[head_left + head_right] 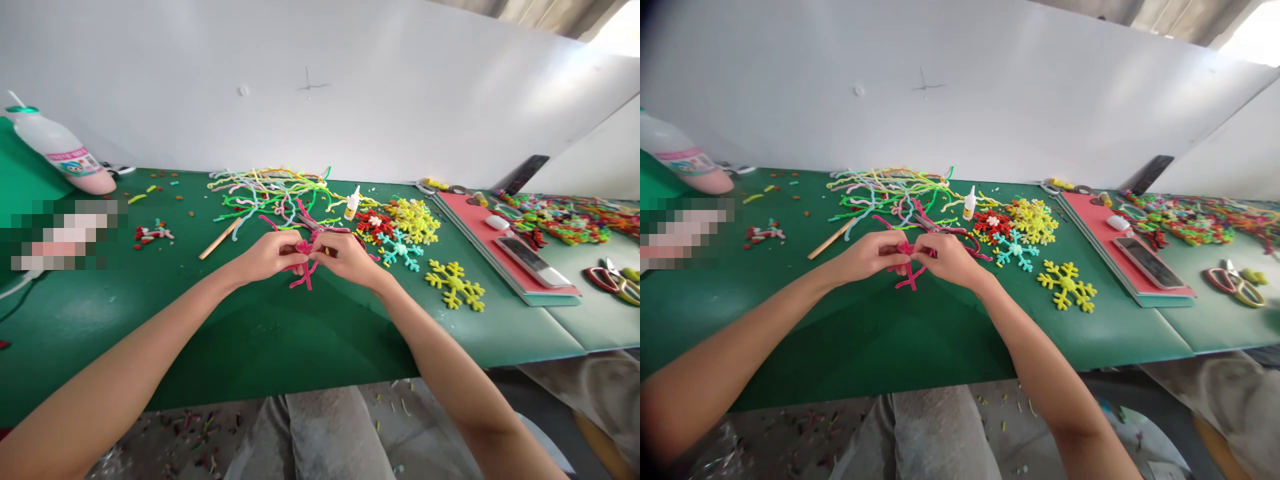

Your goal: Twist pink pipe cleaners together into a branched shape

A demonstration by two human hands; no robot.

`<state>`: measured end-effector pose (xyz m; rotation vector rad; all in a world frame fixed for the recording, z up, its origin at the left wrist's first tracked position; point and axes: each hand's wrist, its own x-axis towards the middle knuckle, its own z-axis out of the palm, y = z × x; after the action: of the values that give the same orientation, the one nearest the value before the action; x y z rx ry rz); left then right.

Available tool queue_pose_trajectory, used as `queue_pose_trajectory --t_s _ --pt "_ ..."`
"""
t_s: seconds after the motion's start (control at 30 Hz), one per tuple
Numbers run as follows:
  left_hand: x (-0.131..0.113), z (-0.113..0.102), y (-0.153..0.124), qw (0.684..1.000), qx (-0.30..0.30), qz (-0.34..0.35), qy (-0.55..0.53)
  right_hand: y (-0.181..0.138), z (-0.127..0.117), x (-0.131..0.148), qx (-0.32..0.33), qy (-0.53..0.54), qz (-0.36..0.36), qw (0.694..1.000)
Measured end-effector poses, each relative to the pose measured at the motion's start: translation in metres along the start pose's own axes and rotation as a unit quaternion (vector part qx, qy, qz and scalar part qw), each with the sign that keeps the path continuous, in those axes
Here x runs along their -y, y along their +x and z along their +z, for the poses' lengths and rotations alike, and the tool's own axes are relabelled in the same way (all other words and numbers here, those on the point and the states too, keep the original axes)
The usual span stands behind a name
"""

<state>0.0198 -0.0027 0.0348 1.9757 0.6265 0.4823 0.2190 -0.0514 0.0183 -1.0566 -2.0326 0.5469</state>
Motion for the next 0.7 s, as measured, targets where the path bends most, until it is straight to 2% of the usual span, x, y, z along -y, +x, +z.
queue_pose_trajectory --t_s 0.13,0.2,0.27,0.33,0.4,0.43,0.53,0.63,0.7 --pt "0.003 0.002 -0.001 0.987 -0.047 0.078 0.136 0.001 0.002 0.0 0.029 0.082 0.101 0.991" --pt "0.004 0.003 -0.001 0.975 -0.051 0.105 0.189 0.002 0.004 -0.002 0.062 0.154 0.167 0.972" --pt "0.003 0.005 -0.002 0.966 -0.042 0.116 0.226 0.002 0.007 -0.004 0.088 0.251 0.235 0.935" --pt "0.002 0.006 -0.003 0.962 -0.036 0.119 0.243 0.003 0.009 -0.004 0.094 0.351 0.29 0.885" --pt "-0.001 0.007 -0.003 0.968 -0.04 0.11 0.224 0.003 0.009 -0.004 0.088 0.416 0.311 0.85" --pt "-0.002 0.007 -0.003 0.976 -0.043 0.094 0.191 0.002 0.008 -0.003 0.085 0.43 0.306 0.845" --pt "-0.004 0.004 -0.002 0.999 -0.04 0.005 0.01 0.002 0.002 -0.002 0.072 0.423 0.25 0.868" --pt "-0.003 0.002 -0.002 0.982 -0.033 -0.061 -0.174 0.002 -0.003 -0.002 0.038 0.365 0.161 0.916" --pt "0.0 0.001 -0.002 0.967 -0.029 -0.079 -0.241 0.002 -0.002 -0.001 0.008 0.315 0.113 0.942"
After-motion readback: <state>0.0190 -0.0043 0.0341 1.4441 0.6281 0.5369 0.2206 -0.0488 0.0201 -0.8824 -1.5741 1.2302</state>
